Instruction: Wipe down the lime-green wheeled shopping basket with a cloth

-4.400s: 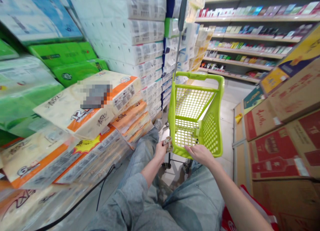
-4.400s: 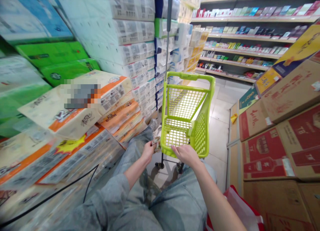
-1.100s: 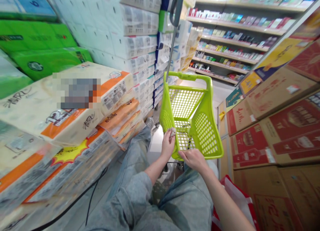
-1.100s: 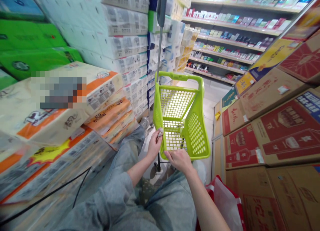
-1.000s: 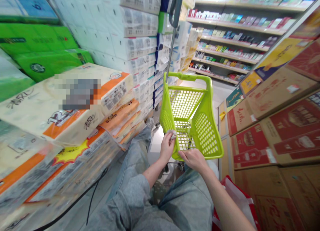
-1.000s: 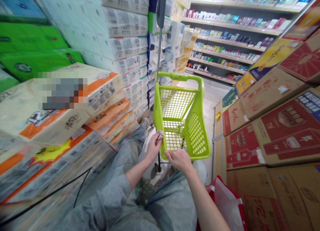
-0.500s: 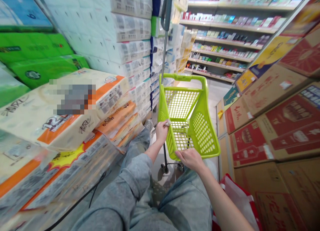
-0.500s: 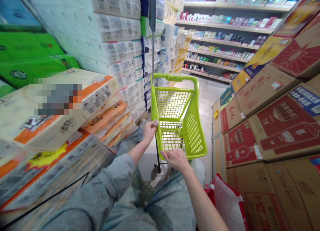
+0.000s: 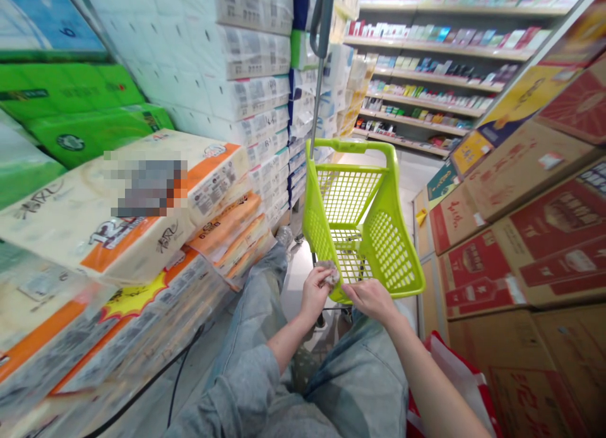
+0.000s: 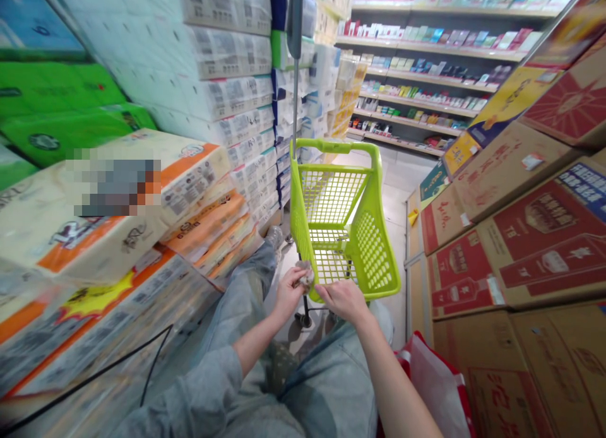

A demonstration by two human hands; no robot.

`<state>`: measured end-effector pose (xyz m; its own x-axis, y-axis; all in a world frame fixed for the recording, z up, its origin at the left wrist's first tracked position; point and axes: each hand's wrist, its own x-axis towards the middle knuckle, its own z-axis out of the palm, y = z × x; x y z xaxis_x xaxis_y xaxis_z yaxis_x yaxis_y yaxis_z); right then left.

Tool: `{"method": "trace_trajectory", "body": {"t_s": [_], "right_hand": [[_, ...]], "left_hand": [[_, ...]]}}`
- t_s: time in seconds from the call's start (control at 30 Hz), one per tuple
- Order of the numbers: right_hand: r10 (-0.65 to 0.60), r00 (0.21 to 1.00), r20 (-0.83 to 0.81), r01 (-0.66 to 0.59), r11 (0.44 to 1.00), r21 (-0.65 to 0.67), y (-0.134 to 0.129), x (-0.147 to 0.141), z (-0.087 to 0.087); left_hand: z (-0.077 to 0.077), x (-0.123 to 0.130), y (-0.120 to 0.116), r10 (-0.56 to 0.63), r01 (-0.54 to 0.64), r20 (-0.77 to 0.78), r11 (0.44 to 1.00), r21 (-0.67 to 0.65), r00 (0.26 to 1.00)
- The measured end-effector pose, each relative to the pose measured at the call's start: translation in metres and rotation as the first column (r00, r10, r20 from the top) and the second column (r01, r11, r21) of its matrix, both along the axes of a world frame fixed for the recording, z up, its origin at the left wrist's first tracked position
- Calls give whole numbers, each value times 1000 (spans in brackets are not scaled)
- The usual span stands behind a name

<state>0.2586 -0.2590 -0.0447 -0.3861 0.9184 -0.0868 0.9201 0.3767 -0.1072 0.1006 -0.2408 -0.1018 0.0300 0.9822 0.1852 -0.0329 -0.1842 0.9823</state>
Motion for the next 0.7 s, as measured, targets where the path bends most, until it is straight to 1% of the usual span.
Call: {"method": "trace_trajectory", "body": {"t_s": [0.13,0.2,0.27,0.33,0.4,0.47,0.53,0.63,0.7], "right_hand": [[-17,1000,-2,17,999,-36,0,4,3],[-54,998,10,55,998,-43,1,5,3],[-133,991,1,133,991,-35,2,2,3],[-224,974,-45,223,974,-24,4,-4,2],[-270,959,-84,270,963,-17,6,-13,-1],[-263,963,-57,264,964,16,7,-23,-5],[-220,976,2,219,973,77,6,-30,-10],[-128,991,40,121,981,153,4,-29,-16],[-97,994,45,87,978,189,3,-23,-18]], "left_hand": [[-6,1,2,-11,11,32,1000,-18,999],[-12,0,2,-15,16,28,998,-59,1000],[-22,-2,-1,-14,19,33,988,-150,999],[-33,-4,-4,6,6,47,965,-260,999],[-40,-5,-4,40,-18,63,946,-324,997],[-40,-5,1,66,-36,84,946,-321,994],[-35,-2,10,82,-54,89,958,-280,993],[-27,4,31,131,-126,5,964,-234,991],[-24,6,46,151,-165,-79,961,-222,985]]}}
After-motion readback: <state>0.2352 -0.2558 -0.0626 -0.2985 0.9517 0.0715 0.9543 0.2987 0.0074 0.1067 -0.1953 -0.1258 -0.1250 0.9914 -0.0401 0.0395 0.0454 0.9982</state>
